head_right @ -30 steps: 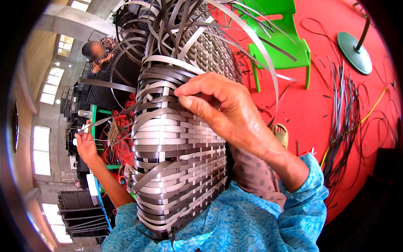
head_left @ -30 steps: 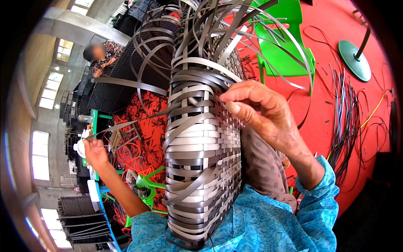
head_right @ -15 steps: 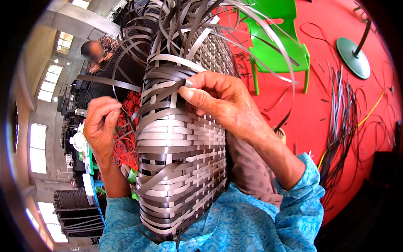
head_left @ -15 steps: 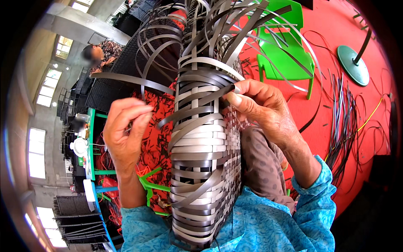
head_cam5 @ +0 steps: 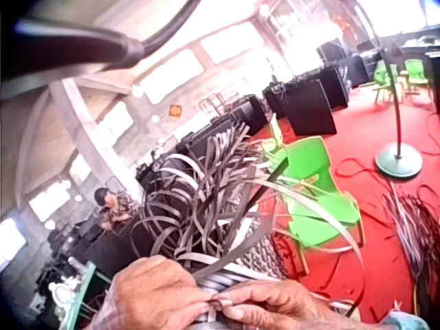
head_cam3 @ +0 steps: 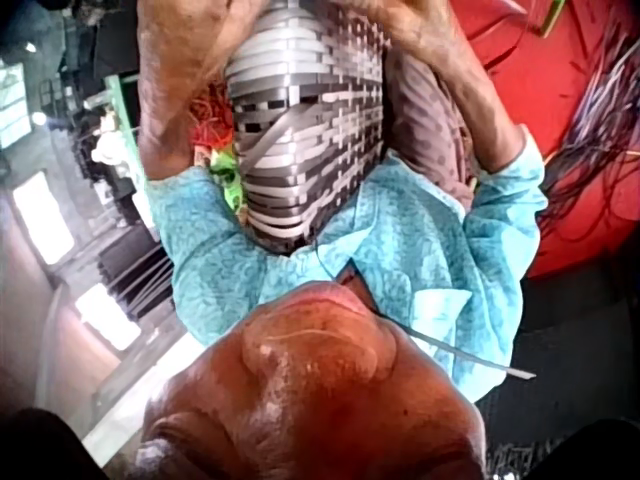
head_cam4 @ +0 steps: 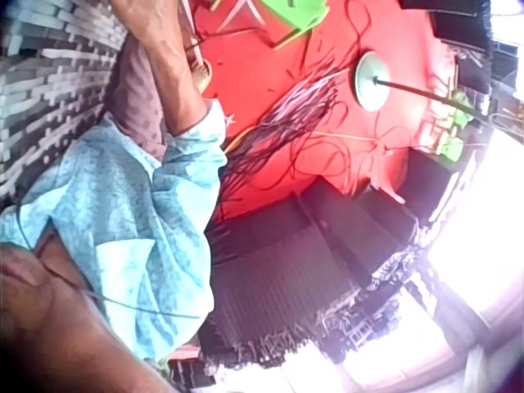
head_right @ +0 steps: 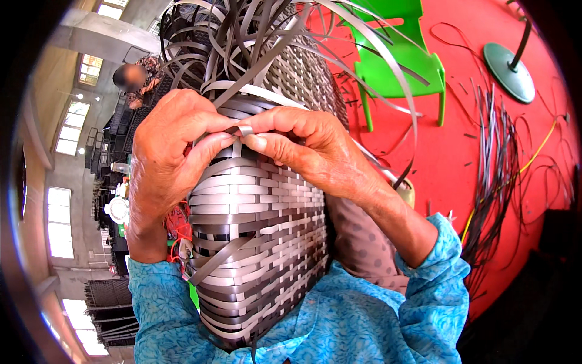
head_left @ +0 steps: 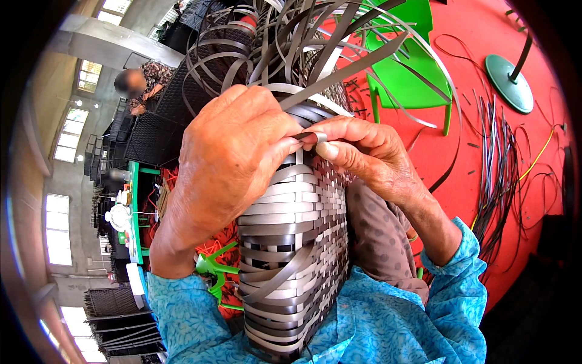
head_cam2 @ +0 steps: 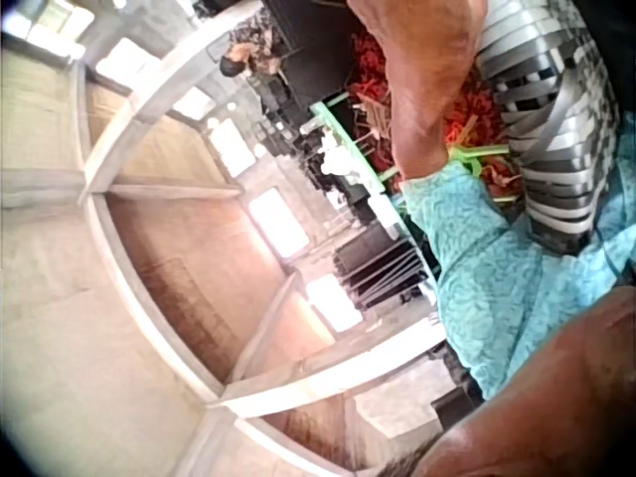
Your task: The person weaves plastic strips through the ribs of a wicker furniture frame by hand, threading and tucking the ends into the weave.
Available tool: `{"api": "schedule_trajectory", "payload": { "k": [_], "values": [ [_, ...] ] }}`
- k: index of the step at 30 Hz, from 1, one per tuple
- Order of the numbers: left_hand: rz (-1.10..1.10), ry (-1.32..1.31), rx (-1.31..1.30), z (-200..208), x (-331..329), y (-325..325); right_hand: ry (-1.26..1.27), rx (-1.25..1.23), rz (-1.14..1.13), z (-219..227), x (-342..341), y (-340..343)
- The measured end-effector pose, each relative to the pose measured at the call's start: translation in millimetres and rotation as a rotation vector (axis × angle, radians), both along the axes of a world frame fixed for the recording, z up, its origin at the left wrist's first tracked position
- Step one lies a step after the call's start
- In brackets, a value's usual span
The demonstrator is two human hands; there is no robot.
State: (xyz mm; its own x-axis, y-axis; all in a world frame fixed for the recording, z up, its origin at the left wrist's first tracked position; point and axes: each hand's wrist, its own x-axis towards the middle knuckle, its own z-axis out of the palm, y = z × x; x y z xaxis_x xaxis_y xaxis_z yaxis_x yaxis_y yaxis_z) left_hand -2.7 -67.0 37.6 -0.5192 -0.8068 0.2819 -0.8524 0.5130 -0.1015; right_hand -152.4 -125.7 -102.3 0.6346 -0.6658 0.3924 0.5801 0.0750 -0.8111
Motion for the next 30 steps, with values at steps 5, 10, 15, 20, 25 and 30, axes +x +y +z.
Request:
{"api": "schedule_trajectory", "payload": {
  "k": [5,10,15,20,25,30],
  "values": [
    [-0.003,-0.071,-0.169,-7.8,1.9,8.4,0.015,-0.056,-0.02,1.9,-2.1,0.2],
    [-0.153,-0.165,-0.399,-15.4,7.7,7.4,0.117,-0.094,-0.015,19.4,-0.7,2.2],
    [0.156,0.314,-0.098,-14.1,26.6,21.6,0.063,0.082,0.066,32.3,-2.8,5.4],
    [0.266,0.535,0.108,-14.4,57.8,40.8,0.212,0.085,0.044,36.8,-7.2,-0.6],
    [0.294,1.037,0.42,-26.5,67.2,42.6,0.342,0.02,0.078,46.9,-13.5,-5.5],
    [0.42,0.855,0.549,-11.0,69.4,51.1,0.418,-0.107,0.076,54.3,-15.3,-8.3]
  ]
}}
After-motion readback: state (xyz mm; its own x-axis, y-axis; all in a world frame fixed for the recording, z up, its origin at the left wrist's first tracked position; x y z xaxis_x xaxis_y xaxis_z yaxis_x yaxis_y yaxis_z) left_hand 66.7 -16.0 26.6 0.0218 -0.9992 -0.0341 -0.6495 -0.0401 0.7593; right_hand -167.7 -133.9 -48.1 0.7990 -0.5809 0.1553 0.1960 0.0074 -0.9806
